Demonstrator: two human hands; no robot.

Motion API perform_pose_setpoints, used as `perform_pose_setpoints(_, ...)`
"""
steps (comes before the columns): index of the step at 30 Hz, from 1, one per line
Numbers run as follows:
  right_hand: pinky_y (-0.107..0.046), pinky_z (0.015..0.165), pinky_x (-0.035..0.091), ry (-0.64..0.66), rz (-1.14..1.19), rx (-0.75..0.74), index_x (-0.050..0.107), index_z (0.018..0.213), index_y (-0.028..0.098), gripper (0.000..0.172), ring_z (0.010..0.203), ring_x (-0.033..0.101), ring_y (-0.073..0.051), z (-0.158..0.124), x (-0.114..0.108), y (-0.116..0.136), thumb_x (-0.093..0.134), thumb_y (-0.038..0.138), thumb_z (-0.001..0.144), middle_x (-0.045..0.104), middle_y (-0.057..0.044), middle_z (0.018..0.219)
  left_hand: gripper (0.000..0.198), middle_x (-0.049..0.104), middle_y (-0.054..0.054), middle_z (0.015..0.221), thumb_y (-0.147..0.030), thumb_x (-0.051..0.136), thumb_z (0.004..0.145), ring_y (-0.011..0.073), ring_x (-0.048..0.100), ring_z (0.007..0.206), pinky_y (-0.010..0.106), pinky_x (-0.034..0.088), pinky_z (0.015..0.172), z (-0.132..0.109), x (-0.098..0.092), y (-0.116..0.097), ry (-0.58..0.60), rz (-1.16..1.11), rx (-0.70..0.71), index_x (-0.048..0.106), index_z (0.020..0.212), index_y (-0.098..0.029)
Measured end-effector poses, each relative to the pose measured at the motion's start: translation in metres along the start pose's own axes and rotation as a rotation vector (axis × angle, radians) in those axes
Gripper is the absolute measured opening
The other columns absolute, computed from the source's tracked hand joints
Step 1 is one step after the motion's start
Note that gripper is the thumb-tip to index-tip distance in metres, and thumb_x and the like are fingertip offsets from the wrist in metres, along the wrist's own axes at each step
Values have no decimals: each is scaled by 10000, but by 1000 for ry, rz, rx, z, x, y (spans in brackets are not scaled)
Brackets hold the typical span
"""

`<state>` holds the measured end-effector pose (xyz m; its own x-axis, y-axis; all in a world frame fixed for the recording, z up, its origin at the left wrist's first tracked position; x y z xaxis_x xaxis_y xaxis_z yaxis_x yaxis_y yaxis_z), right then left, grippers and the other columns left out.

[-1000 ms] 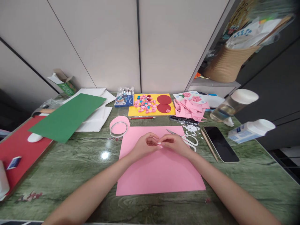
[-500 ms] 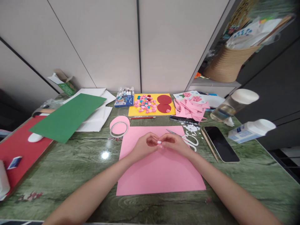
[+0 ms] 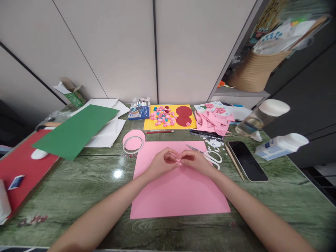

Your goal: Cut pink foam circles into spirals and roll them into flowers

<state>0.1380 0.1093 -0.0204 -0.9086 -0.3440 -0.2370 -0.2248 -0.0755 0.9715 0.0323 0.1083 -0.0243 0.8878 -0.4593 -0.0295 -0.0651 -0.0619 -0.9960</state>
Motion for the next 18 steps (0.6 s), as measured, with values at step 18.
perform_pose_setpoints(18,-308,707,479,12,-77,-29,687,837,205,127,765,619,-155,-1,-1,3,611,272,759,696,-22,824,300,657,31,760,-268,722,642,130,627,710,264,481,693,0,0,-2,2,-14,-2,529,843,-155)
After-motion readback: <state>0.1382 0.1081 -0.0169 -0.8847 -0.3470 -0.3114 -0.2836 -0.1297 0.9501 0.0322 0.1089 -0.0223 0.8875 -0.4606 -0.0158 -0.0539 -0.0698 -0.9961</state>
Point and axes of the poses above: each hand's wrist, its own z-axis towards the middle knuckle, its own x-axis out of the palm, y = z × x, the point moved 10 cm from there along z, towards the middle knuckle
